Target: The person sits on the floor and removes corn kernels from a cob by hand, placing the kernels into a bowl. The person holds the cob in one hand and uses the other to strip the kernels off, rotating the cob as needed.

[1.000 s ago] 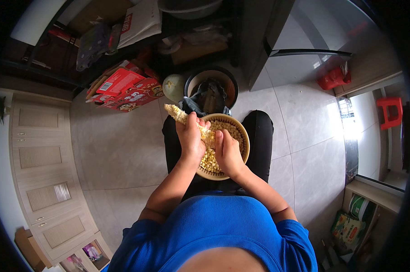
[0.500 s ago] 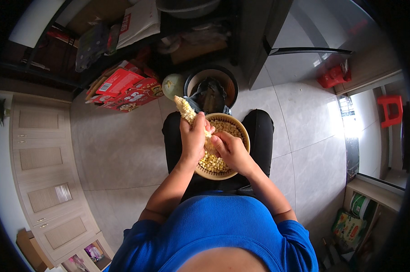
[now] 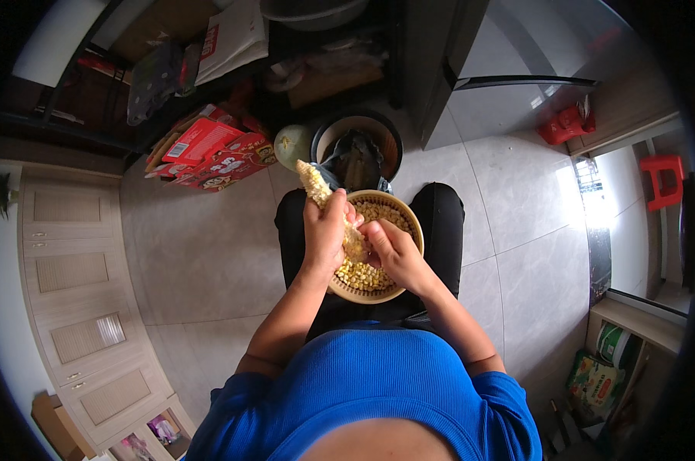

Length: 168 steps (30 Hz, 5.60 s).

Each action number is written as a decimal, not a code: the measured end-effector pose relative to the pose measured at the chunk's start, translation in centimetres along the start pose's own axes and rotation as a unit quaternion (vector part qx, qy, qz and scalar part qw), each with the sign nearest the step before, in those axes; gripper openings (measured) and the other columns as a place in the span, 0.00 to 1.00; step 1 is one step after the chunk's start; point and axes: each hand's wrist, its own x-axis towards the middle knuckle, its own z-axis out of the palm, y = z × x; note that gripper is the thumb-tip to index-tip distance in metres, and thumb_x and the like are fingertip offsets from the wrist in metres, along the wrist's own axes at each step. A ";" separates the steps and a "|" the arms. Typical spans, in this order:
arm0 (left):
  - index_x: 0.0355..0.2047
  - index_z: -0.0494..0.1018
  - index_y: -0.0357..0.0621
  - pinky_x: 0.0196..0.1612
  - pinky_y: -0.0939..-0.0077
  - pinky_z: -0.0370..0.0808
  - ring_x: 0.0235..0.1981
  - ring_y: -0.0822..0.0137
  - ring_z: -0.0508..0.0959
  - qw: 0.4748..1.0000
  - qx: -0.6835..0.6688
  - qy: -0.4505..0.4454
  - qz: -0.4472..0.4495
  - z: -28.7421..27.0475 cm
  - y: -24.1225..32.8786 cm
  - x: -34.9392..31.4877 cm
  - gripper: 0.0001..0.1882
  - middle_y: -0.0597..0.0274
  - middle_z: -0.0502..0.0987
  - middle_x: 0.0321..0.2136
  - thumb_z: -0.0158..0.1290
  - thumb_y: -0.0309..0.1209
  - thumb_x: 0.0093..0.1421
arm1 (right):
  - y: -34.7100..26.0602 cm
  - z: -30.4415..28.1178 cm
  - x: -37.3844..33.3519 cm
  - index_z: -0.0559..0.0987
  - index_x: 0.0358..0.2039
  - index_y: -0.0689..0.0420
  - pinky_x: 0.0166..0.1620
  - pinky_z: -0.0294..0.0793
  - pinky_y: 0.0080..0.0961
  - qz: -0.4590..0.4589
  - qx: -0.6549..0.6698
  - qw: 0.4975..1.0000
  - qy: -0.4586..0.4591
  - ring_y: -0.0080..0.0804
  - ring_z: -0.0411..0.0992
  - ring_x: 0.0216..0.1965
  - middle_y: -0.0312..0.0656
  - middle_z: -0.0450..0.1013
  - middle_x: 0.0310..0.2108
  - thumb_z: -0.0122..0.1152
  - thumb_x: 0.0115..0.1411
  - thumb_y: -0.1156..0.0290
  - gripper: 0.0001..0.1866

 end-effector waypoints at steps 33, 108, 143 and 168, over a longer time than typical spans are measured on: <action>0.24 0.56 0.45 0.27 0.77 0.63 0.19 0.76 0.61 0.979 -0.105 0.024 0.172 0.7 -0.6 -0.2 0.08 0.69 0.59 0.17 0.41 0.25 0.59 | 0.4 2.0 -0.1 0.65 0.37 0.54 0.39 0.69 0.23 0.164 0.464 0.870 -0.015 0.21 0.65 0.32 0.36 0.65 0.32 0.49 0.59 0.68 0.07; 0.36 0.67 0.42 0.33 0.59 0.71 0.34 0.52 0.75 0.584 0.778 -0.177 0.146 -13.2 -8.8 27.4 0.20 0.51 0.75 0.29 0.58 0.40 0.47 | 10.9 -9.7 27.0 0.77 0.28 0.62 0.21 0.72 0.19 0.232 -0.433 0.864 -0.111 0.24 0.72 0.18 0.41 0.73 0.18 0.60 0.49 0.68 0.10; 0.29 0.70 0.39 0.29 0.73 0.70 0.24 0.68 0.74 0.722 0.649 -0.241 0.003 -11.1 -4.3 23.9 0.07 0.59 0.74 0.22 0.50 0.31 0.55 | -0.2 -10.4 11.7 0.73 0.27 0.62 0.32 0.71 0.35 -0.109 -0.401 0.906 0.079 0.46 0.70 0.29 0.48 0.68 0.27 0.58 0.48 0.76 0.05; 0.45 0.68 0.44 0.36 0.77 0.70 0.34 0.71 0.73 0.807 0.468 -0.248 0.262 -6.1 3.7 1.2 0.20 0.63 0.71 0.34 0.57 0.29 0.50 | -0.9 -9.0 5.6 0.76 0.33 0.62 0.38 0.71 0.33 0.036 -0.549 0.811 -0.199 0.41 0.73 0.33 0.51 0.74 0.29 0.52 0.50 0.59 0.18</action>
